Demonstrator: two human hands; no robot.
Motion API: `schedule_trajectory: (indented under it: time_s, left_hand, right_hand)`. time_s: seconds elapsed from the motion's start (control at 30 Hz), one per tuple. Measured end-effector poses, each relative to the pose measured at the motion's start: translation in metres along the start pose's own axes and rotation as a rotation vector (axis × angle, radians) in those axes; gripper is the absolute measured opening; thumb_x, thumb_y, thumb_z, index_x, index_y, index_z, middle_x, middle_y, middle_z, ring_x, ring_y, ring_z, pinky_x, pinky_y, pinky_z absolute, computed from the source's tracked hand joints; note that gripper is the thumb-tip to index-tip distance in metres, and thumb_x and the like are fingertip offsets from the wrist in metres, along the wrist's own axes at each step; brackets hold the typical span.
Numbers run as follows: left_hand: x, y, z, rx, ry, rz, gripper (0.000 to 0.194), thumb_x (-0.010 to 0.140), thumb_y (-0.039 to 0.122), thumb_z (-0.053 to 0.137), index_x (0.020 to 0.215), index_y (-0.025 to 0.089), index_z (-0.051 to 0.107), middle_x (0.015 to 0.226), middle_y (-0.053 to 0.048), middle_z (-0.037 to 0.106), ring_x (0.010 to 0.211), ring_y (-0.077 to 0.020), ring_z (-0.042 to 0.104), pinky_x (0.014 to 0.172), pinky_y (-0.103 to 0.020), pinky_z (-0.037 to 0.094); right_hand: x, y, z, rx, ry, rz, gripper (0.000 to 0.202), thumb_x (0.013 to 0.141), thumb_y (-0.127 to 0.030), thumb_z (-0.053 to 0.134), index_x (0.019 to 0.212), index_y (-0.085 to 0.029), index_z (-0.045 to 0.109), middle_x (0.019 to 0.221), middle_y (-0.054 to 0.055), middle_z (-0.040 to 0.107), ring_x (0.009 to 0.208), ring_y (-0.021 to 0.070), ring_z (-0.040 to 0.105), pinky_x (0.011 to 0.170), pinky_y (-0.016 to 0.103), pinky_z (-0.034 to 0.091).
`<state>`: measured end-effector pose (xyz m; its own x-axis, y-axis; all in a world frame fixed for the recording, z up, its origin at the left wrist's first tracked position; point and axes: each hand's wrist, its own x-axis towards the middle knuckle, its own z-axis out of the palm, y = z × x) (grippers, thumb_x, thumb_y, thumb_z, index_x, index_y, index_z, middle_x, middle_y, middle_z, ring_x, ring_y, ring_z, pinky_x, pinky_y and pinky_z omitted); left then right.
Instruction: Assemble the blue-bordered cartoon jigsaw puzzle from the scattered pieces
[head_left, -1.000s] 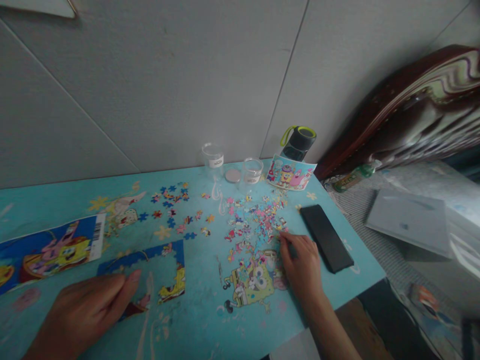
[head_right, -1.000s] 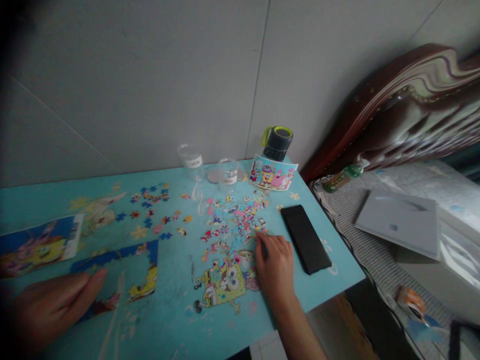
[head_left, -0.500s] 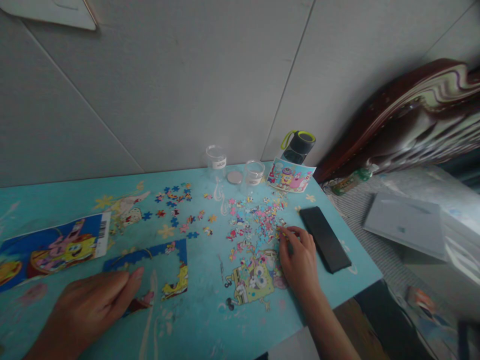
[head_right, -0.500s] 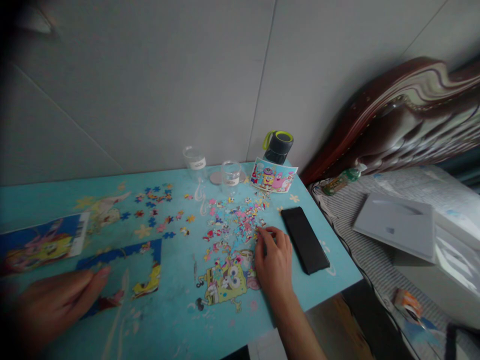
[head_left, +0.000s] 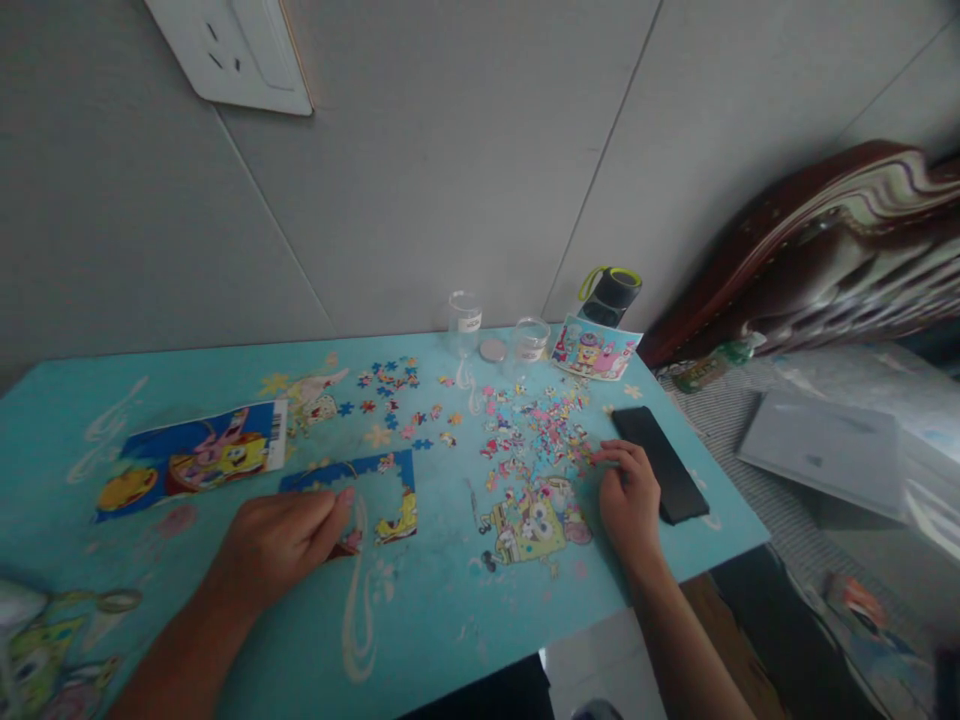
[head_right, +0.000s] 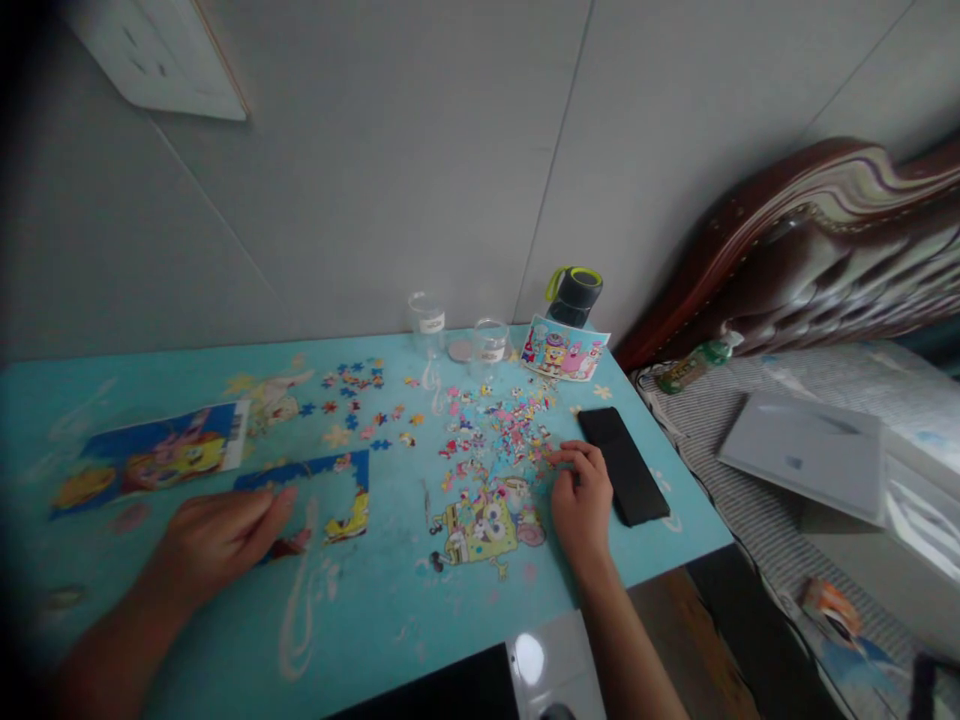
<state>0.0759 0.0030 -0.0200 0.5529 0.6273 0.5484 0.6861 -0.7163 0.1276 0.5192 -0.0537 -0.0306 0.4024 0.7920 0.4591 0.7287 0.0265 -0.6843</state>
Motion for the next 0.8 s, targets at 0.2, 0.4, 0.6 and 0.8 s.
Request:
schedule_trajectory:
  time_s: [0.2,0.4,0.6,0.8]
  left_hand:
    - [0.006,0.003,-0.002,-0.022,0.075,-0.109,0.035,0.099,0.021,0.057,0.066,0.019,0.048,0.054,0.005,0.042,0.045,-0.0093,0.046,0.052,-0.029,0.033]
    - [0.011,0.002,0.000,-0.051,0.114,-0.259,0.034,0.102,0.025,0.051,0.069,0.019,0.047,0.053,0.005,0.041,0.044,-0.0101,0.044,0.052,-0.028,0.029]
    - [0.017,0.001,0.003,-0.061,0.240,-0.387,0.036,0.103,0.027,0.043,0.067,0.020,0.045,0.053,0.004,0.039,0.047,-0.0121,0.042,0.054,-0.028,0.028]
    - [0.019,-0.002,0.005,-0.051,0.362,-0.479,0.039,0.105,0.034,0.041,0.069,0.018,0.046,0.056,0.006,0.036,0.049,-0.0116,0.037,0.055,-0.025,0.028]
  right_hand:
    - [0.001,0.003,0.000,0.049,0.021,-0.010,0.022,0.079,-0.011,0.047,0.071,-0.021,0.066,0.092,0.007,0.066,0.090,0.0230,0.064,0.083,0.039,0.049]
    - [0.001,0.012,0.000,0.081,0.029,0.010,0.019,0.075,-0.012,0.045,0.068,-0.021,0.061,0.081,0.004,0.068,0.081,0.0216,0.065,0.078,0.036,0.048]
    - [-0.001,0.016,0.001,0.040,0.036,0.054,0.019,0.075,-0.015,0.046,0.072,-0.020,0.065,0.078,0.003,0.069,0.075,0.0207,0.063,0.073,0.033,0.047]
    - [0.000,0.015,0.000,-0.018,0.017,0.078,0.021,0.075,-0.017,0.047,0.072,-0.020,0.067,0.079,0.004,0.072,0.073,0.0209,0.064,0.071,0.032,0.046]
